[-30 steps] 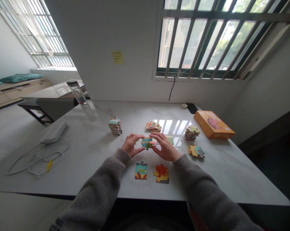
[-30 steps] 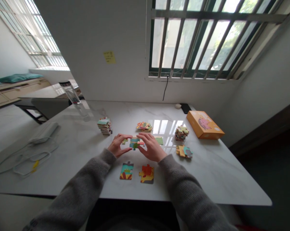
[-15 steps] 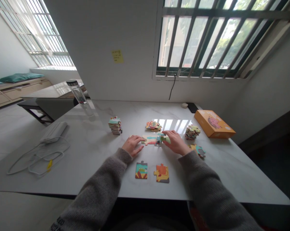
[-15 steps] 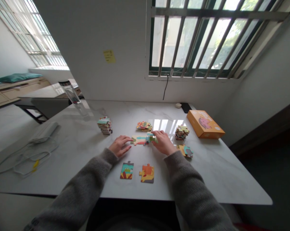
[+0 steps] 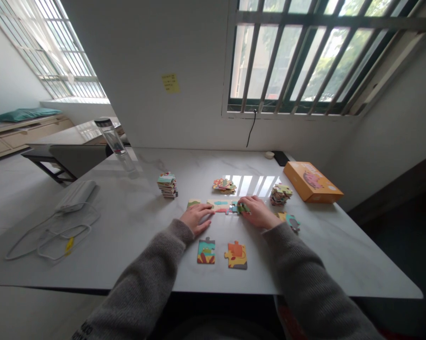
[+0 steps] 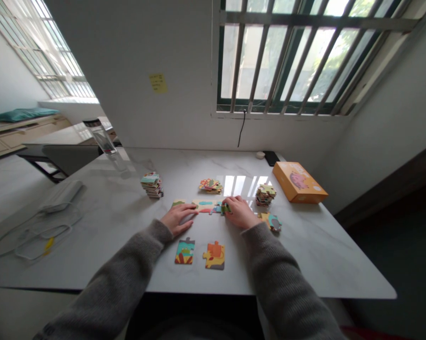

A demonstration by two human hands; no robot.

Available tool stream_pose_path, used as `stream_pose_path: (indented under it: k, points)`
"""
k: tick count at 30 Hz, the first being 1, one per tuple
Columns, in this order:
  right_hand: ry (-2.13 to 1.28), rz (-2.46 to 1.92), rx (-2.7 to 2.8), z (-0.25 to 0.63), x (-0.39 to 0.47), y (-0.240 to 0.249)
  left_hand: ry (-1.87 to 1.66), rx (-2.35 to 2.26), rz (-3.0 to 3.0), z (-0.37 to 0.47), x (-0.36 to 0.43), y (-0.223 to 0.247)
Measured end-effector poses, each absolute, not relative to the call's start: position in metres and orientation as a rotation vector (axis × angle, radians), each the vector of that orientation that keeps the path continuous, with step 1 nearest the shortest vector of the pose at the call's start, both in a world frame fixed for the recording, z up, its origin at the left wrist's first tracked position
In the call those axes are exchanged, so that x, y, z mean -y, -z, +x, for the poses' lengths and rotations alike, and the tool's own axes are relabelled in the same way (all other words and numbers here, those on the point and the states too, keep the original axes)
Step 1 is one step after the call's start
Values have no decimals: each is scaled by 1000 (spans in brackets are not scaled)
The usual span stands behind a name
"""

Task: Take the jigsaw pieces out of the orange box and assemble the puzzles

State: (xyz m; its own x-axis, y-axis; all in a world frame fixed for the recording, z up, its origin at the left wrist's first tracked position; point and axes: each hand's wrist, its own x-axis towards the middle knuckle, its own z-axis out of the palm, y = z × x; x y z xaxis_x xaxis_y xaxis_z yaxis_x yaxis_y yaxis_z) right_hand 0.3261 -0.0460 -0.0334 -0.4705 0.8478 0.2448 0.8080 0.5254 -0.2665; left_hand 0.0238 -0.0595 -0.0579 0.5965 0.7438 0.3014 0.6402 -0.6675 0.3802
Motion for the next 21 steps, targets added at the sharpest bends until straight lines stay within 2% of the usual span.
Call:
stream_pose_path:
  k: [5, 10, 16, 21]
  points:
    - [-142, -1447, 2364, 326, 46, 30, -792, -1147, 2617, 19, 56, 52]
    - [-237, -1342, 2326, 317, 50, 23, -1062, -1452, 2495, -8, 42, 46]
    - [-443, -1012, 2439, 280, 77, 14, -772, -1552, 2497, -17, 39, 58]
    - [-451, -955, 2553, 265, 90, 9, -706, -1559, 2501, -12, 42, 63]
